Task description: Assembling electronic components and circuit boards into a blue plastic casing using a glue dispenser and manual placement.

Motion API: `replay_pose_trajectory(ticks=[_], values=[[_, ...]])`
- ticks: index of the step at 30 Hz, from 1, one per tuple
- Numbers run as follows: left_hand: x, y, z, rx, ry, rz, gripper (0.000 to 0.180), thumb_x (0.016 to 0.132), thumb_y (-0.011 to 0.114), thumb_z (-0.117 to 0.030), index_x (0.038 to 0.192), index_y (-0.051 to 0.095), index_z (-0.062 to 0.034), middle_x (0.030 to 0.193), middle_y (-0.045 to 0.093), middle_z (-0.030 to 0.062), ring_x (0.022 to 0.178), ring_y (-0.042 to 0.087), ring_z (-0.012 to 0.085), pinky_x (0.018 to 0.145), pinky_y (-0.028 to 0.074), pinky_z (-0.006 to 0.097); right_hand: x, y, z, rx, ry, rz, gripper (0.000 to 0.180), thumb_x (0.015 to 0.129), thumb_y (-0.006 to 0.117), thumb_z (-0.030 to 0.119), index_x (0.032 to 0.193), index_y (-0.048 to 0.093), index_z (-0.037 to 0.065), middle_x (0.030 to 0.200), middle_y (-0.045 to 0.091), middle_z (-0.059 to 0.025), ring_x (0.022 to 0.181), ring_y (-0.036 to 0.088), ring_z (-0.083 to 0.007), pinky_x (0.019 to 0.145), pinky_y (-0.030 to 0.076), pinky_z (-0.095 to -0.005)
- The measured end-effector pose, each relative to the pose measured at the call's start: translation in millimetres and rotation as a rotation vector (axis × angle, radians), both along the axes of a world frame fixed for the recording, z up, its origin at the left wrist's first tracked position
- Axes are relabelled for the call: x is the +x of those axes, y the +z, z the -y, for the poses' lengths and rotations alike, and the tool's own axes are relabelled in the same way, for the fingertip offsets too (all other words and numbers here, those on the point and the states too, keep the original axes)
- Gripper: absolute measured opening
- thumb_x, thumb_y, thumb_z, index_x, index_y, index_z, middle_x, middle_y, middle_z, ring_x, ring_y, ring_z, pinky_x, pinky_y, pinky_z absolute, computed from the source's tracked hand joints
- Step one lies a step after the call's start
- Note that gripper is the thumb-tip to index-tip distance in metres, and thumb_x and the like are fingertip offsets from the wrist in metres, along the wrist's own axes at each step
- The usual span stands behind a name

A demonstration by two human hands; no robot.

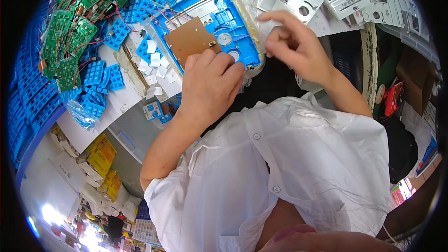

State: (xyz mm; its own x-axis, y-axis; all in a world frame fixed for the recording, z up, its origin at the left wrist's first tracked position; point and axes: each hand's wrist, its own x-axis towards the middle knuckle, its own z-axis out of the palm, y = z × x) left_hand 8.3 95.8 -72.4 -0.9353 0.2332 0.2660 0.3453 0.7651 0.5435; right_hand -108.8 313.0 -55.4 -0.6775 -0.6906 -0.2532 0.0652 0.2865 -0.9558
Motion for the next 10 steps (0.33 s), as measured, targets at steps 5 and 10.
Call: replay_pose_trajectory(ticks=[5,10], values=[[1.1,-2.3,-0.9,0.017,0.007,0.011,0.02,0.08,0.077,-0.01,0.097,0.068,-0.014,0.093,0.061,0.001,0.084,0.056,0.0239,0.075,0.039,0.04,0.1,-8.1,6.0,-0.06,0.332,-0.702,0.029,0.08,0.082,0.01,0.108,0.074,0.009,0.097,0.068,-0.0051,0.063,0.064,-0.0159,0.053,0.048,-0.0304],[3.0,-4.1,-1.8,0.034,0.025,0.035,0.02,0.081,0.078,-0.01,0.099,0.069,-0.0137,0.095,0.062,0.0024,0.085,0.056,0.0253,0.075,0.039,0.041,-0.2,-11.4,7.8,0.035,0.439,-0.862,0.03,0.079,0.083,0.013,0.108,0.073,0.01,0.098,0.068,-0.0052,0.069,0.068,-0.0216,0.057,0.053,-0.0323]])
